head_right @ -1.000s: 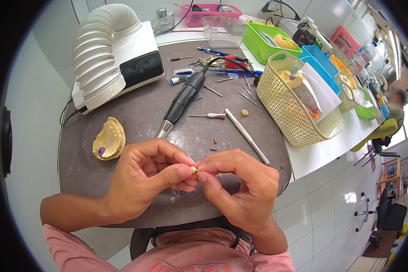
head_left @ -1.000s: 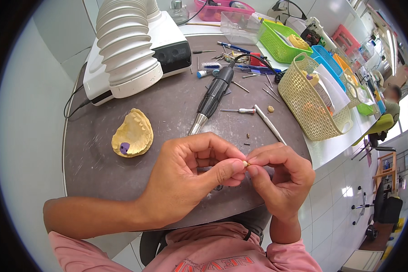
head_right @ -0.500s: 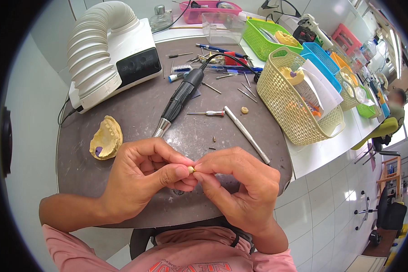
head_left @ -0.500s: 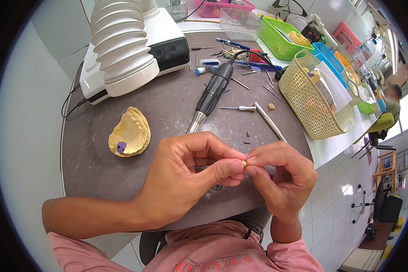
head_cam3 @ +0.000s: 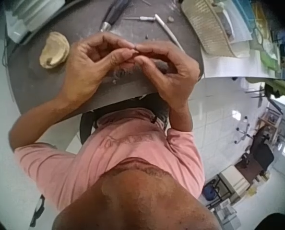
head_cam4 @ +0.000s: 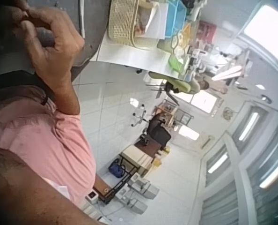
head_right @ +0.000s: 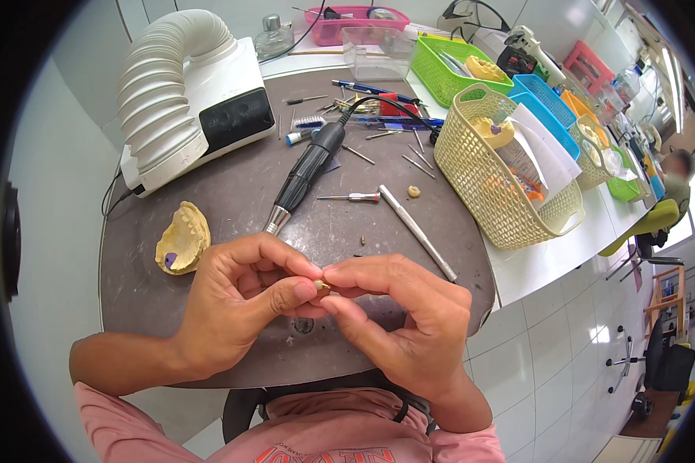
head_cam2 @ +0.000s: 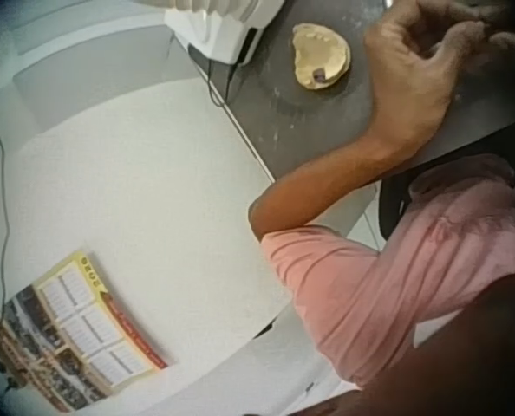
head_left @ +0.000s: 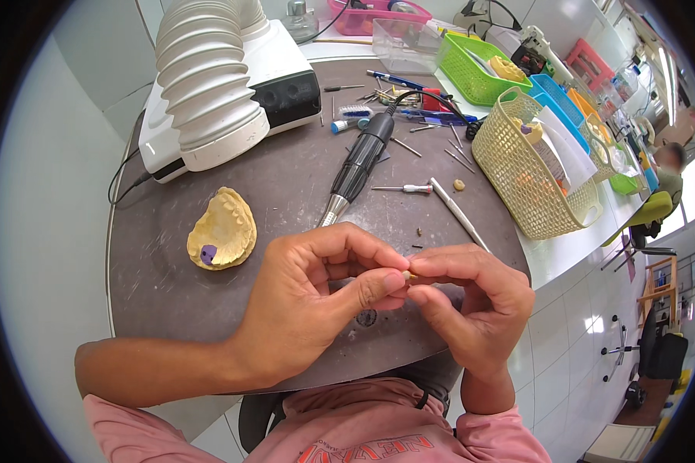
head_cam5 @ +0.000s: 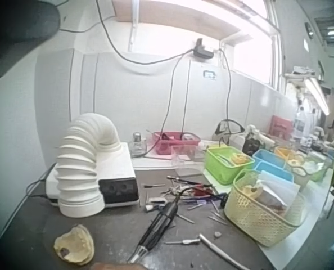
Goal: Working on a dental prosthesis by adjusting a small metal pin and fitting it into a plaster tooth model.
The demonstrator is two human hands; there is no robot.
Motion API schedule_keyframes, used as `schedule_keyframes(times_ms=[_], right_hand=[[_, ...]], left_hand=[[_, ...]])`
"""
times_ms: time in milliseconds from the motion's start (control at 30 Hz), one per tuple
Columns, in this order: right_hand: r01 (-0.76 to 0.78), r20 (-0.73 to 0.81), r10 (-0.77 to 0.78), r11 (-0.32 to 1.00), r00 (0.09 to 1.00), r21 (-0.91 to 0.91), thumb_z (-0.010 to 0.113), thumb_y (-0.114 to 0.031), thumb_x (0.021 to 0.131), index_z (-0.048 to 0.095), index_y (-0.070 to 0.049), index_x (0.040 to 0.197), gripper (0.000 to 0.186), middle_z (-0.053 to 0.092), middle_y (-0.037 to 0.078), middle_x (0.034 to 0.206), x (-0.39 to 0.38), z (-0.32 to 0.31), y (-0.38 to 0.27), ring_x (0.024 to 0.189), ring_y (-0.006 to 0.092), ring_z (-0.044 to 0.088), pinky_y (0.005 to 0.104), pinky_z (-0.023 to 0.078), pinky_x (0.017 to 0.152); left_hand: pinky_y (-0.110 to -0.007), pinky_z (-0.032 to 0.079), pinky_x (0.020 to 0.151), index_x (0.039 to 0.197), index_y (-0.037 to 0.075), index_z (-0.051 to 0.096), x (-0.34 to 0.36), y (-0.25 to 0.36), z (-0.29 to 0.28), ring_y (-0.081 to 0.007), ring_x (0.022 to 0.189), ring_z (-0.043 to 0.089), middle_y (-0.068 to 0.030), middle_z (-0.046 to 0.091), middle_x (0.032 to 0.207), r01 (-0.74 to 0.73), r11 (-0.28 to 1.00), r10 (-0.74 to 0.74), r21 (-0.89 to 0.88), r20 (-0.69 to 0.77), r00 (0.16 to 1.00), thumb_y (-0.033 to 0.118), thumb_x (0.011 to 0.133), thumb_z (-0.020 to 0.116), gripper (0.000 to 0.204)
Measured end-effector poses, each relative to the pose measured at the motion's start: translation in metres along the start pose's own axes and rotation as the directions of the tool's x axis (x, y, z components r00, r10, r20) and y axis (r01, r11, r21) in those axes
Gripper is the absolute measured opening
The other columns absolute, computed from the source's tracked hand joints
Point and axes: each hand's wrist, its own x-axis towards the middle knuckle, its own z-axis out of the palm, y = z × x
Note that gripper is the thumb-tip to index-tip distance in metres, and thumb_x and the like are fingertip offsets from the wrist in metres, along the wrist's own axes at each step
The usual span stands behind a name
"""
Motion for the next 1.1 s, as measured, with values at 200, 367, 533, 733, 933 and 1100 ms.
schedule_keyframes(times_ms=[200,367,533,733,933,1100], right_hand=[[-0.013,0.004,0.013,1.0,1.0,0.014,0.078,0.005,0.079,0.074,0.002,0.092,0.014,0.077,0.014,0.093,0.0,-0.002,0.002,0.081,0.0206,0.074,0.0291,0.058,0.073],[0.024,0.032,-0.022,0.998,0.999,-0.06,0.077,0.007,0.078,0.073,0.002,0.091,0.014,0.076,0.014,0.091,0.003,0.0,0.0,0.081,0.0195,0.073,0.0289,0.057,0.072],[-0.098,-0.082,0.111,0.984,0.99,0.15,0.076,0.01,0.076,0.073,0.001,0.1,0.026,0.071,0.011,0.09,-0.004,0.003,0.002,0.083,0.0179,0.069,0.0287,0.055,0.072],[0.067,0.121,-0.055,0.993,0.991,-0.096,0.072,0.012,0.075,0.076,0.001,0.1,0.027,0.068,0.008,0.086,-0.001,-0.004,0.001,0.075,0.0148,0.065,0.0264,0.051,0.067],[-0.301,0.045,0.303,0.901,0.952,0.312,0.071,0.011,0.083,0.068,0.005,0.1,0.019,0.068,0.007,0.086,-0.001,-0.011,-0.001,0.079,0.0144,0.069,0.0247,0.055,0.07],[-0.451,0.213,0.402,0.717,0.89,0.532,0.074,0.008,0.087,0.063,0.005,0.099,0.017,0.071,0.012,0.089,0.008,-0.016,-0.001,0.081,0.017,0.073,0.0269,0.06,0.072]], left_hand=[[-0.035,0.065,0.087,0.108,-0.005,0.064,-0.001,0.001,0.001,-0.022,0.1,0.073,-0.0156,0.071,0.106,-0.009,1.0,0.009,0.025,0.021,1.0,0.0,0.095,0.07,0.015],[-0.034,0.064,0.087,0.108,-0.006,0.064,-0.001,-0.001,0.0,-0.0204,0.098,0.073,-0.0142,0.071,0.104,0.0,1.0,0.0,-0.005,-0.009,1.0,0.0,0.096,0.069,0.014],[-0.03,0.063,0.085,0.111,-0.004,0.06,0.001,-0.001,0.001,-0.0161,0.094,0.072,-0.0127,0.071,0.102,-0.035,0.994,0.034,0.106,0.014,0.999,0.003,0.094,0.073,0.022],[-0.03,0.063,0.082,0.12,0.001,0.049,-0.005,0.0,0.002,-0.0144,0.089,0.071,-0.0081,0.07,0.093,-0.031,0.997,0.031,0.07,0.006,1.0,0.005,0.094,0.074,0.037],[-0.029,0.056,0.066,0.109,0.003,0.061,-0.03,0.013,-0.017,-0.0172,0.072,0.066,-0.0058,0.067,0.085,-0.557,0.3,0.55,0.774,0.337,0.764,0.012,0.084,0.084,0.035],[-0.042,0.051,0.084,0.111,0.004,0.064,-0.064,0.023,-0.06,-0.0288,0.094,0.064,-0.0123,0.065,0.102,-0.358,-0.125,0.649,0.925,0.35,0.676,0.025,0.072,0.092,0.052]])
